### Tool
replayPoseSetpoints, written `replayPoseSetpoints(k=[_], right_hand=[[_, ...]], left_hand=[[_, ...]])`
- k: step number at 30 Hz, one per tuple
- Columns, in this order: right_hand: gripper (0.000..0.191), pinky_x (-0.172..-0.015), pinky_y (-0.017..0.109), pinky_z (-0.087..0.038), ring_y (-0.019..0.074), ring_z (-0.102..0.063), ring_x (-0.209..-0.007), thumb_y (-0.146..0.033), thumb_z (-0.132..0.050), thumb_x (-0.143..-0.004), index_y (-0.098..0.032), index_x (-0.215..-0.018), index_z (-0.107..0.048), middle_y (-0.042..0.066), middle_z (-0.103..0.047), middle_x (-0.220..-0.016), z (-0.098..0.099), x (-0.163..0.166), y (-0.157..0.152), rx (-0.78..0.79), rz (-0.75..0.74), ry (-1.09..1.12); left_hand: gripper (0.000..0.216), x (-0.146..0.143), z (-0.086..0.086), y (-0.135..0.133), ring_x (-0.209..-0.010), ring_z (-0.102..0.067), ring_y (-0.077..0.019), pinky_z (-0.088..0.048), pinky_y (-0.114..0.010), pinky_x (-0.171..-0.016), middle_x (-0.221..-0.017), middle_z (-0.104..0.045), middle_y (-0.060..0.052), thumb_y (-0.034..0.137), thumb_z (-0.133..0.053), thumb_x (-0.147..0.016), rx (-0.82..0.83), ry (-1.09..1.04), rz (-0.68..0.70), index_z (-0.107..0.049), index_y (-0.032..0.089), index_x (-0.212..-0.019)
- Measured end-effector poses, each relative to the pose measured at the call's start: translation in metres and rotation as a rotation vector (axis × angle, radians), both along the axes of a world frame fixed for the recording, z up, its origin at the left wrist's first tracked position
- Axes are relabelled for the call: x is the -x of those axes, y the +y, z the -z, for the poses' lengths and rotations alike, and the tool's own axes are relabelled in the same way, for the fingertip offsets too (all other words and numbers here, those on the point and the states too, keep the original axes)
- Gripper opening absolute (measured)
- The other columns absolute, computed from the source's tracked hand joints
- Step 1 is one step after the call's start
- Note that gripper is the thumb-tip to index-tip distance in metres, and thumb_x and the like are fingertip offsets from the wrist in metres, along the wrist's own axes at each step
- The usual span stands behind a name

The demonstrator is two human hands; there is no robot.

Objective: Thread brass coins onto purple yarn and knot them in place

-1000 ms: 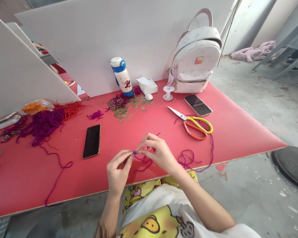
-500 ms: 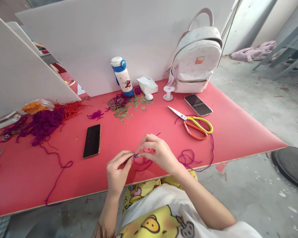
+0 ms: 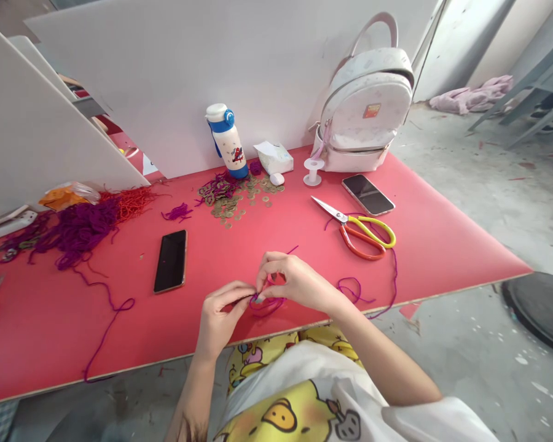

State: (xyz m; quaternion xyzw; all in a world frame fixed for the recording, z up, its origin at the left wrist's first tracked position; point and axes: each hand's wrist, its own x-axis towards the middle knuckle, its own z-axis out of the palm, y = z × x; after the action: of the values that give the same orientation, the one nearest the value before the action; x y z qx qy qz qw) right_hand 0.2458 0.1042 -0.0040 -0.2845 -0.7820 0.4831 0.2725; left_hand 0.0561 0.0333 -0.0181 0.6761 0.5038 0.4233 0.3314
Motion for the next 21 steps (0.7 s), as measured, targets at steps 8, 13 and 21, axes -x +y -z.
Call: replayPoseSetpoints(k=[8, 13, 21], right_hand=[[0.009, -0.06, 0.024, -0.042, 0.0104, -0.05, -0.068, -0.025, -0.065, -0.085, -0.017, -0.082, -0.066, 0.002, -0.056, -0.086, 0.006, 0.001, 0.0, 0.116, 0.04, 0.048], [0.008, -0.062, 0.023, -0.044, 0.0103, -0.051, -0.071, -0.022, -0.057, -0.09, -0.018, -0.089, -0.063, 0.004, -0.055, -0.092, 0.008, 0.003, -0.008, 0.064, 0.142, 0.054], [0.013, -0.061, 0.023, -0.043, 0.0129, -0.054, -0.078, -0.015, -0.061, -0.084, -0.022, -0.094, -0.065, 0.004, -0.056, -0.096, 0.007, 0.004, -0.013, -0.063, 0.159, -0.012]], left_hand=[[0.016, -0.001, 0.0, 0.0, -0.073, -0.065, -0.0146, -0.052, -0.021, -0.068, -0.078, -0.07, -0.005, 0.022, -0.059, -0.087, 0.039, -0.028, -0.064, -0.073, 0.017, -0.081], [0.015, -0.001, 0.003, 0.001, -0.076, -0.066, -0.0149, -0.052, -0.021, -0.069, -0.082, -0.07, -0.006, 0.021, -0.059, -0.087, 0.089, -0.055, -0.114, -0.072, 0.016, -0.083], [0.015, -0.001, 0.003, 0.002, -0.076, -0.066, -0.0154, -0.053, -0.021, -0.067, -0.082, -0.069, -0.006, 0.022, -0.059, -0.087, 0.112, -0.07, -0.129, -0.072, 0.016, -0.083]])
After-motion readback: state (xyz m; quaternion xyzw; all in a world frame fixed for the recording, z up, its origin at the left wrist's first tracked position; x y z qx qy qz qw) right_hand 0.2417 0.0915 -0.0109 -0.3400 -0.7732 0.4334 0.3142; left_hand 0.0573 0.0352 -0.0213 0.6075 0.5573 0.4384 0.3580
